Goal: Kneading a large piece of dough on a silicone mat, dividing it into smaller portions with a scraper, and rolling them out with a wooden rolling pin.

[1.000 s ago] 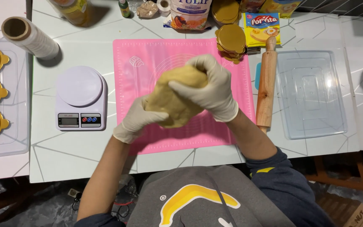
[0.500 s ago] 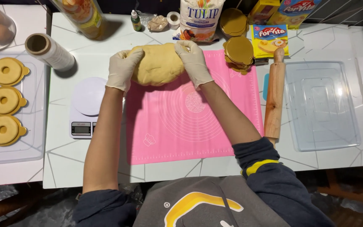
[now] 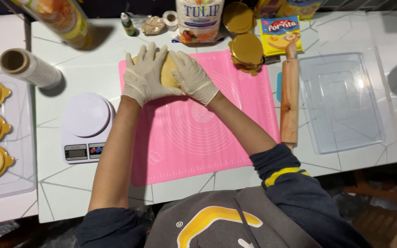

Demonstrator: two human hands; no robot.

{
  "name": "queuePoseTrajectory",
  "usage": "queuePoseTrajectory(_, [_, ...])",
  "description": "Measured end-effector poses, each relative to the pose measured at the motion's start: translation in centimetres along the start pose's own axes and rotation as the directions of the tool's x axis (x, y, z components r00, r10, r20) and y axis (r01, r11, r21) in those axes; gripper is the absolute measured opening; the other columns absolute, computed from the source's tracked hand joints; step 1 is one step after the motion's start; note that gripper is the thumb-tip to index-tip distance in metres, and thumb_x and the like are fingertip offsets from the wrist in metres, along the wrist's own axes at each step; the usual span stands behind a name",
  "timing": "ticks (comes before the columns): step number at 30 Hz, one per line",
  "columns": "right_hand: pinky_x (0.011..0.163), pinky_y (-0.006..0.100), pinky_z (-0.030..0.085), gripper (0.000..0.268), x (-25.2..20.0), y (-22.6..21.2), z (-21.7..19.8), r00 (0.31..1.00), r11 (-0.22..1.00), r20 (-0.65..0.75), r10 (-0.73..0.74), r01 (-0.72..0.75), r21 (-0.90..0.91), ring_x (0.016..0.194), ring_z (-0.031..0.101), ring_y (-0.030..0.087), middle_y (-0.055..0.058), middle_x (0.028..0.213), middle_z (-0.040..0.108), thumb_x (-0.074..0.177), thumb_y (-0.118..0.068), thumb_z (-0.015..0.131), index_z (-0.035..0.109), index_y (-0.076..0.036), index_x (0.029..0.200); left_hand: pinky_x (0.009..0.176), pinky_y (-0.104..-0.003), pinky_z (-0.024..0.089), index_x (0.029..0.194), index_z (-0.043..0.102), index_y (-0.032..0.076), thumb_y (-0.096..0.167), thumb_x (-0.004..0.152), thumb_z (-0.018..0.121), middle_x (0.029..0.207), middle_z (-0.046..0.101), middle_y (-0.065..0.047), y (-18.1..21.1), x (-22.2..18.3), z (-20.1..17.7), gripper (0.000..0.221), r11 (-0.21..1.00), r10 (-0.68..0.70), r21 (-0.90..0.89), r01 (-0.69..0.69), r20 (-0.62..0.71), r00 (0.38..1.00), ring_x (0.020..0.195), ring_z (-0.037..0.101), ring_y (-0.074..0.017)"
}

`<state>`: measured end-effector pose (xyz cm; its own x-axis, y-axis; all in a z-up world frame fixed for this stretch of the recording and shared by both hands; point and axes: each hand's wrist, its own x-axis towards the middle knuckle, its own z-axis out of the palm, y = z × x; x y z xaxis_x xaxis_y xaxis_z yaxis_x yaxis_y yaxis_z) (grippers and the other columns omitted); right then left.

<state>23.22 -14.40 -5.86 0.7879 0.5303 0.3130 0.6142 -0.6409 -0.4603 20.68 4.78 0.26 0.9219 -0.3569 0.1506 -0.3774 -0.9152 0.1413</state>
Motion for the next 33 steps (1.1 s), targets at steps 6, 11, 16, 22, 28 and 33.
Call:
queuePoseTrajectory(6, [0.108, 0.045, 0.045, 0.050, -3.9, -2.9, -7.8, 0.962, 0.960, -0.073, 0.265, -0.256, 0.114, 0.129, 0.055, 0.033, 0.018, 0.137, 0.061, 0.105, -0.039, 0.048, 0.055, -0.003, 0.140, 0.085, -0.054, 0.041, 0.149, 0.048, 0.013, 0.099, 0.049, 0.068, 0.113, 0.060, -0.014, -0.3, -0.1, 0.8, 0.133, 0.995, 0.051, 0.089, -0.043, -0.093, 0.994, 0.100, 0.059, -0.0355])
queuePoseTrajectory(11, [0.080, 0.053, 0.054, 0.073, -14.0, 0.4, -16.1, 0.735, 0.613, -0.286, 0.615, -0.674, -0.412, 0.106, 0.060, 0.041, 0.021, 0.114, 0.061, 0.093, -0.042, 0.074, 0.041, -0.003, 0.144, 0.102, -0.058, 0.029, 0.155, 0.039, 0.016, 0.098, 0.061, 0.060, 0.133, 0.051, -0.014, 0.7, -0.3, -0.4, 0.127, 1.000, -0.018, -0.016, 0.019, 0.039, 0.999, 0.125, 0.045, -0.0350])
queuePoseTrajectory(16, [0.089, 0.057, 0.049, 0.099, -20.2, 6.7, -16.6, 0.448, 0.356, -0.233, 0.863, -0.868, -0.347, 0.113, 0.058, 0.046, 0.027, 0.126, 0.057, 0.093, -0.061, 0.064, 0.021, 0.001, 0.158, 0.101, -0.072, 0.028, 0.158, 0.038, 0.011, 0.093, 0.080, 0.037, 0.161, 0.036, -0.024, 1.1, 1.0, 2.3, 0.113, 0.983, 0.005, 0.185, -0.008, 0.016, 1.000, 0.142, 0.035, -0.0424])
queuePoseTrajectory(22, [0.092, 0.046, 0.048, 0.053, -19.3, 4.1, -21.2, 0.432, 0.453, -0.144, 0.890, -0.875, 0.171, 0.108, 0.062, 0.038, 0.019, 0.126, 0.062, 0.092, -0.028, 0.058, 0.044, -0.006, 0.139, 0.096, -0.068, 0.034, 0.150, 0.050, 0.017, 0.062, 0.098, 0.044, 0.149, 0.050, -0.013, 2.7, 1.3, 2.6, 0.069, 0.974, 0.087, 0.216, -0.070, -0.072, 0.994, 0.132, 0.044, -0.0398])
queuePoseTrajectory(28, [0.098, 0.053, 0.048, 0.066, -17.8, 7.0, -24.0, 0.397, 0.415, -0.184, 0.899, -0.907, 0.073, 0.122, 0.055, 0.043, 0.022, 0.136, 0.054, 0.099, -0.029, 0.056, 0.030, -0.009, 0.156, 0.092, -0.064, 0.037, 0.142, 0.057, 0.015, 0.057, 0.099, 0.042, 0.131, 0.056, -0.009, 3.2, 0.9, 2.0, 0.062, 0.975, 0.115, 0.205, -0.083, -0.150, 0.982, 0.113, 0.050, -0.0349])
queuePoseTrajectory(33, [0.080, 0.054, 0.054, 0.059, -16.5, 7.5, -24.4, 0.403, 0.416, -0.164, 0.901, -0.908, 0.055, 0.107, 0.059, 0.042, 0.020, 0.122, 0.053, 0.093, -0.029, 0.053, 0.038, -0.013, 0.148, 0.096, -0.066, 0.036, 0.143, 0.058, 0.015, 0.057, 0.101, 0.043, 0.134, 0.057, -0.010, 3.2, 0.7, 1.9, 0.061, 0.982, 0.102, 0.177, -0.070, -0.180, 0.978, 0.118, 0.051, -0.0356])
